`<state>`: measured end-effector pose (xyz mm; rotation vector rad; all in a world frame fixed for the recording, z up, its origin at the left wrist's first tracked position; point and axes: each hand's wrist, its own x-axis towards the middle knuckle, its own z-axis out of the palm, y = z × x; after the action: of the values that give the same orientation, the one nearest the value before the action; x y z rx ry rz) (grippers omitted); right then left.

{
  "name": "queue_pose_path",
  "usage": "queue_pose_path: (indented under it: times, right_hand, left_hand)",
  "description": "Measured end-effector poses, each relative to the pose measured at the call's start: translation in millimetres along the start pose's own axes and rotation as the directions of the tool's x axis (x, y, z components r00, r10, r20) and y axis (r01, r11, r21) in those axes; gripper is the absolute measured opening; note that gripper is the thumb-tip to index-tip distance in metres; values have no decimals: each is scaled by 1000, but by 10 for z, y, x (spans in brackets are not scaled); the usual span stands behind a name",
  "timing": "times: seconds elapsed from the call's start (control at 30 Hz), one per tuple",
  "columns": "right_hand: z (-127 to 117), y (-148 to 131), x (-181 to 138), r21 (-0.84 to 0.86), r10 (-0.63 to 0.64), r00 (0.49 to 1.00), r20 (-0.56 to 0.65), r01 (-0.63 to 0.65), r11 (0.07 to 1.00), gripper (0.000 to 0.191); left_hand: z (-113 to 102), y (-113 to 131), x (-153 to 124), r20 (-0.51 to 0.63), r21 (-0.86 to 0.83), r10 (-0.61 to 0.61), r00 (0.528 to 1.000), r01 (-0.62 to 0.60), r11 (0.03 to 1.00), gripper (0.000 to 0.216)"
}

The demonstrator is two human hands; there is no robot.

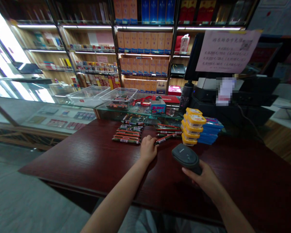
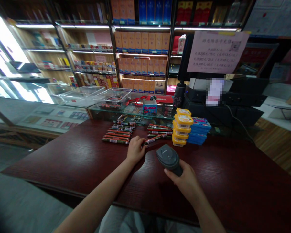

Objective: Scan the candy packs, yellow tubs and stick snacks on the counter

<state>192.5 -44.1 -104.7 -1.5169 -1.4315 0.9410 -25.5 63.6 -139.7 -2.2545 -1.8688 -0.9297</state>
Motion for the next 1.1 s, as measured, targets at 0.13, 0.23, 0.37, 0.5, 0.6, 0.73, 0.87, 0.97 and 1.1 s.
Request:
queue_pose_path:
  times: [0.13, 0.23, 0.37, 0.5, 0.6, 0.73, 0.87, 0.97, 1.1]
  right_hand:
    - [-2, 41, 52, -126, -180, 982, -62, 171, 977, 36]
    - [-11, 107, 115, -377, -310, 945, -107, 250, 892, 33]
    - [-6, 286, 212, -644, -517, 850, -104, 339, 686, 34]
    - [4, 440, 255, -731, -633, 770, -84, 384, 564, 33]
    - [6, 472, 256, -761, -650, 755, -82, 374, 530, 31]
    - [17, 461, 255, -755, -659, 750, -50, 404, 516, 30]
    - [44, 434, 235, -725, -592, 805, -46, 381, 574, 30]
    - [60, 435, 223, -717, -564, 824, -54, 360, 596, 30]
    - [66, 489, 238, -730, -584, 810, -50, 369, 575, 30]
  left_hand:
    - [0, -4, -8, -8, 2, 15, 1000, -15, 1000, 19]
    - [-26, -1, 5, 15, 36, 35, 999, -36, 999, 18]
    - [-133, -56, 77, 58, 100, 80, 995, -85, 991, 21]
    - [-343, -288, 248, 38, 153, 107, 994, -111, 982, 25]
    - [-532, -599, 426, -2, 197, 60, 998, -59, 979, 29]
    - [-737, -1076, 649, -4, 260, -38, 999, 38, 965, 30]
    - [-817, -1442, 803, 2, 349, -103, 995, 96, 932, 32]
    - [-796, -1592, 879, 44, 373, -132, 990, 106, 922, 32]
    - [-703, -1685, 937, 76, 362, -176, 981, 137, 922, 31]
